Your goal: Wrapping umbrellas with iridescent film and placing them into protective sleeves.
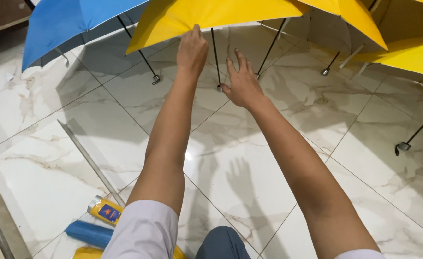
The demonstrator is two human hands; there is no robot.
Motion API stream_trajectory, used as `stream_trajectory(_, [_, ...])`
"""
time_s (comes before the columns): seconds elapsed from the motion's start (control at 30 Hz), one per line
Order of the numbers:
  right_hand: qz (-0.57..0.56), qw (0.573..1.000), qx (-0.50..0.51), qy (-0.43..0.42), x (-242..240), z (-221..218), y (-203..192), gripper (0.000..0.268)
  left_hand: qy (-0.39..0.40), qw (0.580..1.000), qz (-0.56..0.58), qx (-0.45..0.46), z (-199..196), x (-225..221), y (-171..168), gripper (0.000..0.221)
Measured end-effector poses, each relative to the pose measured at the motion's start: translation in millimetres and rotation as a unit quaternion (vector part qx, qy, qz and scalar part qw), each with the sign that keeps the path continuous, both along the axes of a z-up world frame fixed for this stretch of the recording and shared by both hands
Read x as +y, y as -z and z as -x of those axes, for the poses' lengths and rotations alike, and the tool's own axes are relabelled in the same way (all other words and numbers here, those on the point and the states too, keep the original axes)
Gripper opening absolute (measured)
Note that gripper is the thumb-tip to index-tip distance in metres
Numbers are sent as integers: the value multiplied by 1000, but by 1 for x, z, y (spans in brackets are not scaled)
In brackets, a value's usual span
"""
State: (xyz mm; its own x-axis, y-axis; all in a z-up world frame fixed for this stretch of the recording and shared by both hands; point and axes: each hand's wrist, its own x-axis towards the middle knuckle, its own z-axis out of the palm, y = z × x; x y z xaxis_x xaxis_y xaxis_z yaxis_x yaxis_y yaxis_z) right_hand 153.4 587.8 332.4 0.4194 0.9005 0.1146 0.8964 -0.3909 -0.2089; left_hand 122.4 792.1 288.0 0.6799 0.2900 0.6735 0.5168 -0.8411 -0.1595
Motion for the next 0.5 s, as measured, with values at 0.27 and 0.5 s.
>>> stream_trajectory(0.27, [7,997,73,40,-32,1,39,72,165,968,-176,-73,71,-45,-37,10])
stream_trajectory(0.5, [148,959,198,139,-73,17,134,82,270,929,-208,-146,131,-108,-93,14])
